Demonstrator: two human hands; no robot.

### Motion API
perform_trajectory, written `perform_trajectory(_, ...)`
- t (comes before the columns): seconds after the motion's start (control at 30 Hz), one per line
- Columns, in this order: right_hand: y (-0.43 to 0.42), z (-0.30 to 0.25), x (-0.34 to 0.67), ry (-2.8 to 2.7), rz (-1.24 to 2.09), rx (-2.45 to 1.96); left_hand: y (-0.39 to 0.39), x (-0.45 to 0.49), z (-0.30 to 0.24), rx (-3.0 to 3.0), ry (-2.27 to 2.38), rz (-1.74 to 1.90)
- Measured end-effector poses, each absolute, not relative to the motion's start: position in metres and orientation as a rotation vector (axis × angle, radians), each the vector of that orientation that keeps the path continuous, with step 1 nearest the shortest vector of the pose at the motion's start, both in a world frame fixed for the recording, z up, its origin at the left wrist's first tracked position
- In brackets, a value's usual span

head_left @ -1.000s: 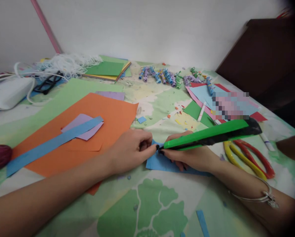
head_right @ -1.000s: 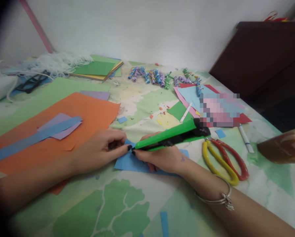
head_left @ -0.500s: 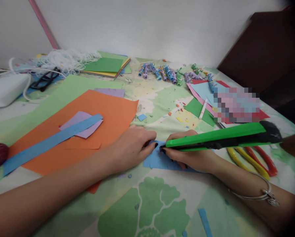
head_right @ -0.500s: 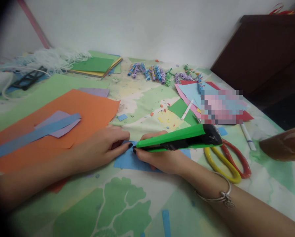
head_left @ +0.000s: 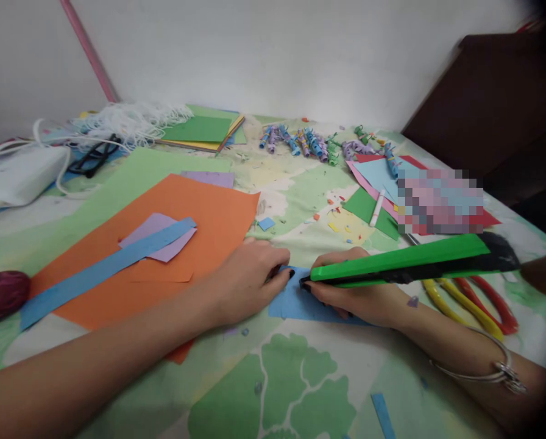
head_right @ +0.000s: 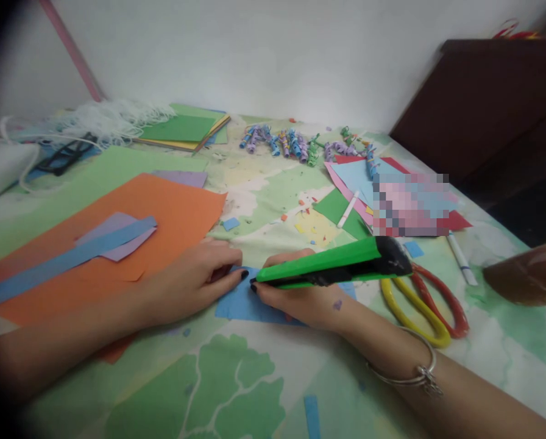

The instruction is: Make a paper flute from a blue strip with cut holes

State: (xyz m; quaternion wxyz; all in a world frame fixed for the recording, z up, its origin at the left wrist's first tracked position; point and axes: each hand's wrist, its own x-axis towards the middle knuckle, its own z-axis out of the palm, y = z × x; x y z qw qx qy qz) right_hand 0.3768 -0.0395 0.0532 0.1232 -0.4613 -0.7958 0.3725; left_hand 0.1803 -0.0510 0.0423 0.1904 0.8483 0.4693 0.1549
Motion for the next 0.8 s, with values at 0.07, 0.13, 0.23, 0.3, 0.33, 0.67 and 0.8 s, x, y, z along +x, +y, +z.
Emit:
perform_trajectory(0.07,-0.04,0.055,0.376,-2.392,0.973,-1.273,-0.053,0.178,0.044,2.283,1.327,0.506)
perform_trajectory(0.13,-0.041,0.057,0.375,-2.438,0.964,-1.195,-0.054,0.175,0.045,2.184,1.265,0.547)
perform_trajectory(0.23,-0.04,0.056,0.375,-2.408,1.165,-1.166,-0.055,0.173,0.046,2.124,1.172,0.541)
perform_trajectory(0.3,-0.039,0.054,0.376,-2.397,1.219,-1.163,-0.055,0.174,0.047,2.135,1.194,0.54)
perform_trajectory(0.33,-0.038,0.053,0.376,-2.4,1.215,-1.159,-0.055,0.176,0.048,2.15,1.236,0.535)
perform_trajectory(0.67,-0.038,0.048,0.374,-2.394,1.138,-1.171,-0.057,0.185,0.046,2.296,1.489,0.265)
perform_trajectory(0.8,-0.038,0.048,0.375,-2.396,1.143,-1.163,-0.057,0.184,0.047,2.312,1.461,0.282)
